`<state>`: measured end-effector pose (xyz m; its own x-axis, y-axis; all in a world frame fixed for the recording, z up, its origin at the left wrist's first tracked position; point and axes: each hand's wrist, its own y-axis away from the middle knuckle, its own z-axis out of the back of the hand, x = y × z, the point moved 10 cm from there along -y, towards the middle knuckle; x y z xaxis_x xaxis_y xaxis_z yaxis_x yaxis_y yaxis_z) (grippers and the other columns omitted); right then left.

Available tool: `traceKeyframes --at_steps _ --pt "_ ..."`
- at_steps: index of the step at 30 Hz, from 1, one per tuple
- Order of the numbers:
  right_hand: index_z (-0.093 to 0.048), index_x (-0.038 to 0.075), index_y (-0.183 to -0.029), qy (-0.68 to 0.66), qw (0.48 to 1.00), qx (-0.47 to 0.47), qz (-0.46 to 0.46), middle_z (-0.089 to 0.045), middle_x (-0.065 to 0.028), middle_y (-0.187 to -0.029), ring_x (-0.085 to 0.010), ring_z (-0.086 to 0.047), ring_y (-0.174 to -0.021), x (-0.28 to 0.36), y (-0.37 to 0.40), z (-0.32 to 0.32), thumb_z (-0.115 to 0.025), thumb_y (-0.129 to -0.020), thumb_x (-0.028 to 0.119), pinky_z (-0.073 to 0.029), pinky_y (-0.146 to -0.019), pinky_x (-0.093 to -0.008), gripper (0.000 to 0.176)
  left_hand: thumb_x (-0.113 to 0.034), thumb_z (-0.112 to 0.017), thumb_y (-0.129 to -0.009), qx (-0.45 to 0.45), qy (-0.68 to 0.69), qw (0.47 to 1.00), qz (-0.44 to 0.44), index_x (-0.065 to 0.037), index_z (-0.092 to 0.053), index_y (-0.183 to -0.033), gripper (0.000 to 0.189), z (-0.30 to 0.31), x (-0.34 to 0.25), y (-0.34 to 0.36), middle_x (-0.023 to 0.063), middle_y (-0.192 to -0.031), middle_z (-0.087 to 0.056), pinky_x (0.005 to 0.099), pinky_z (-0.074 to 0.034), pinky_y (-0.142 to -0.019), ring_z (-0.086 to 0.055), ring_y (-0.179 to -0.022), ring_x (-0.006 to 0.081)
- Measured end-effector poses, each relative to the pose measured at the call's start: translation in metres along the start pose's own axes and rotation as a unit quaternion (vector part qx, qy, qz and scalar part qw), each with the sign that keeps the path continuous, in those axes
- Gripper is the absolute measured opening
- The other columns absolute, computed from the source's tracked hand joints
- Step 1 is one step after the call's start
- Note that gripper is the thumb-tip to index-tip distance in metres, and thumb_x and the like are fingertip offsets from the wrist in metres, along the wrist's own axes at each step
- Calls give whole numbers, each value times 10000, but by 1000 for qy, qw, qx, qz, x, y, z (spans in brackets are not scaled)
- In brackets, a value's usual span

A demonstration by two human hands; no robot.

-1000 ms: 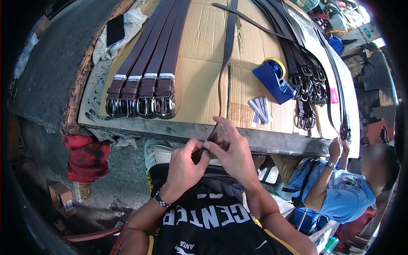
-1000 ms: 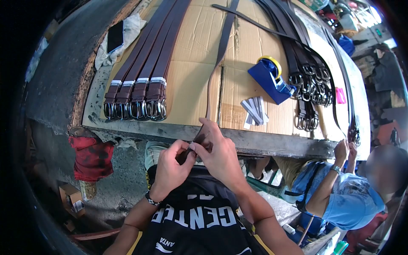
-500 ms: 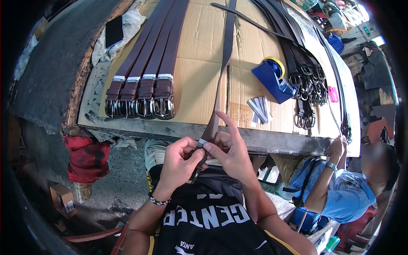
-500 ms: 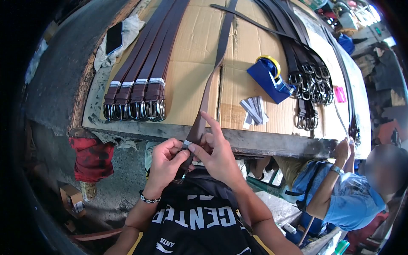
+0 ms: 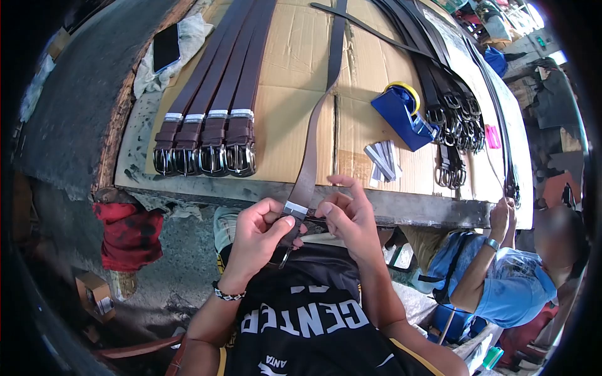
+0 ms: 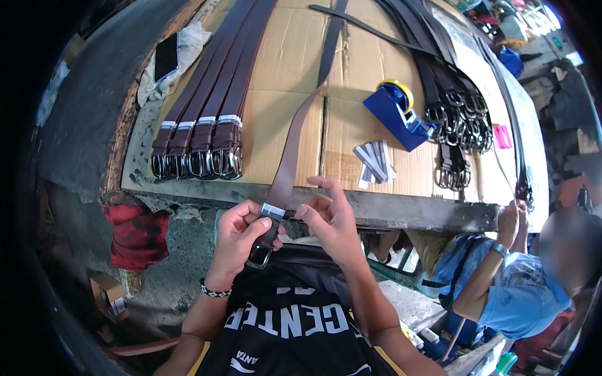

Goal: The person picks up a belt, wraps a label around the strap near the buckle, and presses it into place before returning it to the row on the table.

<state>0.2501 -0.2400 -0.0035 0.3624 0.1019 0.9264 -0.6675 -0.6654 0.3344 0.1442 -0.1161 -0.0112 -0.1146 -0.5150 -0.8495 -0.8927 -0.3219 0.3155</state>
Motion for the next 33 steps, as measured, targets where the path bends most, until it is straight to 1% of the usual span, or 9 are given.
traceKeyframes --at_steps 2,5,6,8,12,17,20,26,33 --pt "-531 -6 -1196 14 1000 -7 -12 -634 -42 -898 -76 -611 -793 -7 0 -1 -661 -925 57 -471 -679 -215 307 14 -566 -960 7 -9 1000 3 57 -581 -998 59 -3 0 1 134 -887 -715 265 -598 -660 -691 -767 128" --pt "-579 -7 -1044 -31 999 17 -20 -625 -21 -901 -57 -583 -763 -9 2 -21 -689 -923 81 -444 -636 -211 186 10 -568 -964 -4 -17 1000 -20 53 -576 -991 51 -7 0 1 117 -884 -710 263 -596 -661 -690 -764 122" --pt "-589 0 -959 -36 999 19 -10 -627 -11 -847 -42 -571 -736 -12 0 -24 -699 -926 82 -421 -599 -203 141 9 -569 -965 1 -26 999 -23 50 -575 -988 48 -8 1 2 114 -886 -708 263 -597 -663 -690 -768 121" --pt "-592 11 -904 -35 999 20 -17 -627 -5 -806 -41 -573 -722 -20 -2 -25 -706 -925 82 -426 -604 -200 137 6 -570 -967 11 -46 998 -31 46 -571 -981 42 -11 1 3 107 -891 -706 263 -598 -668 -690 -774 118" --pt "-590 27 -820 -74 997 26 -25 -629 5 -745 -37 -568 -689 -22 -4 -26 -714 -921 78 -422 -600 -193 168 -22 -582 -964 -6 -47 998 -40 28 -567 -977 54 -9 3 1 110 -853 -705 257 -571 -644 -695 -697 138" --pt "-599 30 -810 -72 997 35 -10 -632 7 -753 -32 -562 -685 -18 -5 -26 -715 -919 74 -413 -593 -190 166 -41 -583 -971 4 -44 998 -50 32 -568 -987 77 -9 0 2 109 -851 -704 256 -571 -649 -695 -699 141" --pt "-602 29 -812 -64 997 40 -2 -630 11 -755 -32 -563 -688 -18 -6 -25 -717 -918 74 -415 -597 -189 163 -49 -598 -984 19 -38 998 -45 39 -576 -976 91 -12 -4 1 98 -863 -702 254 -582 -674 -680 -760 108" --pt "-607 24 -821 -48 998 40 -2 -635 7 -769 -35 -572 -699 -19 -7 -24 -725 -917 86 -432 -613 -190 164 -151 -600 -1014 10 -85 995 -47 37 -589 -948 199 -8 -3 -5 68 -761 -680 237 -549 -613 -657 -682 86" --pt "-603 25 -817 -56 997 44 0 -637 -3 -766 -43 -579 -697 -16 -8 -25 -737 -910 91 -446 -618 -199 176 -183 -570 -1034 -18 -45 998 -30 30 -598 -892 257 -3 9 -9 72 -751 -673 236 -540 -572 -643 -641 82"
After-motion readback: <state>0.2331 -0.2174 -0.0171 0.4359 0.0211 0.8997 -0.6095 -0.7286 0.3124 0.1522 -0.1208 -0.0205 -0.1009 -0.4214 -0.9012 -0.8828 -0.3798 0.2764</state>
